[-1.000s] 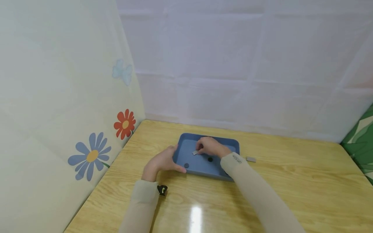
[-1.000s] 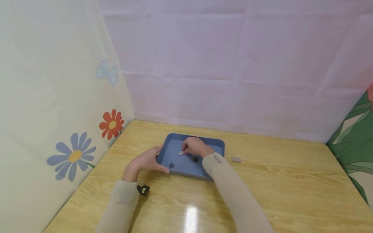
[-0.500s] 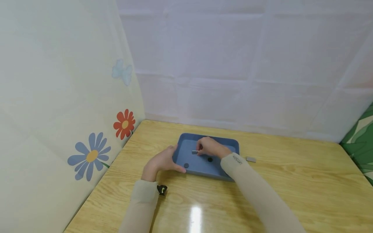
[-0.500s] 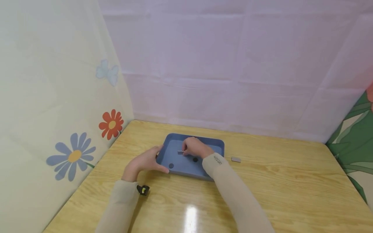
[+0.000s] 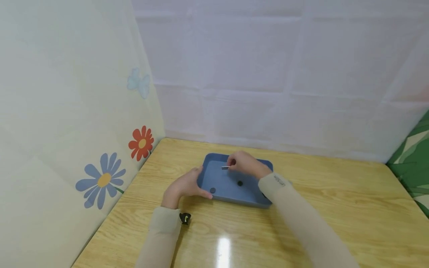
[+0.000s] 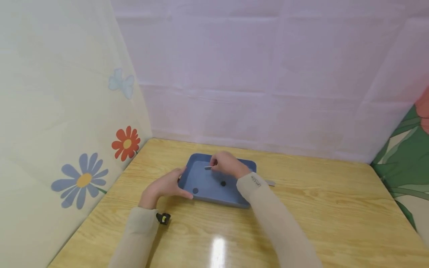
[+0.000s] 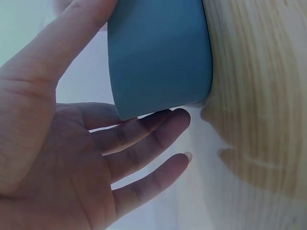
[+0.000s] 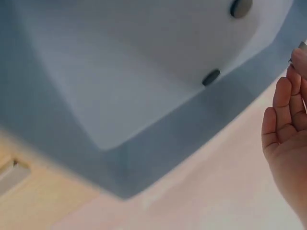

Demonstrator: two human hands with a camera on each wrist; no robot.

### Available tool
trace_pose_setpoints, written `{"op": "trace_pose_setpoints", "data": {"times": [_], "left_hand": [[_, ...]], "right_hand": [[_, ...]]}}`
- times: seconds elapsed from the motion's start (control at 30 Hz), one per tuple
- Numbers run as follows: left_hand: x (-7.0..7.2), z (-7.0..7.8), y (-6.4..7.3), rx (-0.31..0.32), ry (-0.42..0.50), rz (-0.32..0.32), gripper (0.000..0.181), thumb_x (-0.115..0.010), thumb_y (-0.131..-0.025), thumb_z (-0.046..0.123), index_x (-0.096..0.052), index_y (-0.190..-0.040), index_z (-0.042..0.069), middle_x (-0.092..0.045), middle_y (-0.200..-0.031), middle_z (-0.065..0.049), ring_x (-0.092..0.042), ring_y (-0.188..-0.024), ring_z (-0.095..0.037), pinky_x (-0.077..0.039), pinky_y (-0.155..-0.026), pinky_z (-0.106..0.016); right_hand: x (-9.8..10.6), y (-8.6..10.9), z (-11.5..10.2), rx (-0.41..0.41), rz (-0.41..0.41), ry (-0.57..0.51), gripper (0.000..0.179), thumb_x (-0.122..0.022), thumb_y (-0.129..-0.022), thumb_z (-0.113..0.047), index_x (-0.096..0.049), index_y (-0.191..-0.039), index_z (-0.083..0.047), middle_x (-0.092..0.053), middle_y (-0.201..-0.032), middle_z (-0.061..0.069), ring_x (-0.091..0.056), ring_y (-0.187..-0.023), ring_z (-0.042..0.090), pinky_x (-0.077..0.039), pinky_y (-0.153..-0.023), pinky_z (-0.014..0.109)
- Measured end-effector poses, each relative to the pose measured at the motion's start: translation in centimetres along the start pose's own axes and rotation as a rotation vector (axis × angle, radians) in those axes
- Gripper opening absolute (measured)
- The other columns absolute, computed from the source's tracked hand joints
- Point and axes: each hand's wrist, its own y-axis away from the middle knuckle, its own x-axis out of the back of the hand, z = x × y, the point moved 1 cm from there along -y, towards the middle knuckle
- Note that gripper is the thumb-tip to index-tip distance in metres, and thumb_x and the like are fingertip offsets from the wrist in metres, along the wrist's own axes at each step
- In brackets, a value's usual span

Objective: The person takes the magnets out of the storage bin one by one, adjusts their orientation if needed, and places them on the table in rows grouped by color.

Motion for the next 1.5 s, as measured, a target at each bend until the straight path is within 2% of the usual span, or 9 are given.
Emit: {"op": "trace_pose_setpoints", "data": {"times": [0.33,0.8,1.13,1.5], "left_hand": [[0.2,0.4,0.2,0.002,-0.015,-0.005,0.134,-0.093,-0.070,0.053,-0.017,-0.162,-0.007,-0.026,-0.167,-0.029,-0.033,-0.155,-0.041,-0.033,-0.126,-0.054],[0.1,0.7,0.2,-0.020,-0.024,-0.019,0.133,-0.092,-0.070,0.054,-0.017,-0.161,-0.008,-0.024,-0.167,-0.030,-0.030,-0.155,-0.044,-0.033,-0.125,-0.056],[0.0,0.5,0.1,-0.016,-0.021,-0.028,0.134,-0.092,-0.071,0.055,-0.016,-0.162,-0.008,-0.022,-0.168,-0.030,-0.028,-0.155,-0.045,-0.032,-0.125,-0.058],[0.0,0.6,0.1,-0.009,-0.030,-0.030,0.134,-0.092,-0.071,0.055,-0.016,-0.162,-0.008,-0.023,-0.168,-0.031,-0.028,-0.155,-0.046,-0.032,-0.125,-0.059]], "right_hand": [[2.6,1.8,0.9,-0.039,0.060,-0.019,0.008,-0.072,-0.098,-0.016,-0.076,-0.103,-0.011,-0.074,-0.099,0.003,-0.067,-0.087,0.016,-0.057,-0.077,0.033],[6.2,5.6,3.1,-0.053,0.129,-0.027,0.009,-0.071,-0.099,-0.017,-0.076,-0.102,-0.010,-0.074,-0.102,0.008,-0.067,-0.090,0.018,-0.058,-0.080,0.037],[7.1,7.6,4.6,-0.063,0.151,-0.005,0.007,-0.073,-0.097,-0.015,-0.076,-0.097,-0.009,-0.075,-0.096,0.008,-0.067,-0.085,0.017,-0.058,-0.076,0.035],[7.7,10.7,7.5,-0.101,0.183,-0.001,0.007,-0.073,-0.096,-0.012,-0.075,-0.096,-0.006,-0.072,-0.093,0.009,-0.064,-0.081,0.017,-0.056,-0.073,0.034]]}}
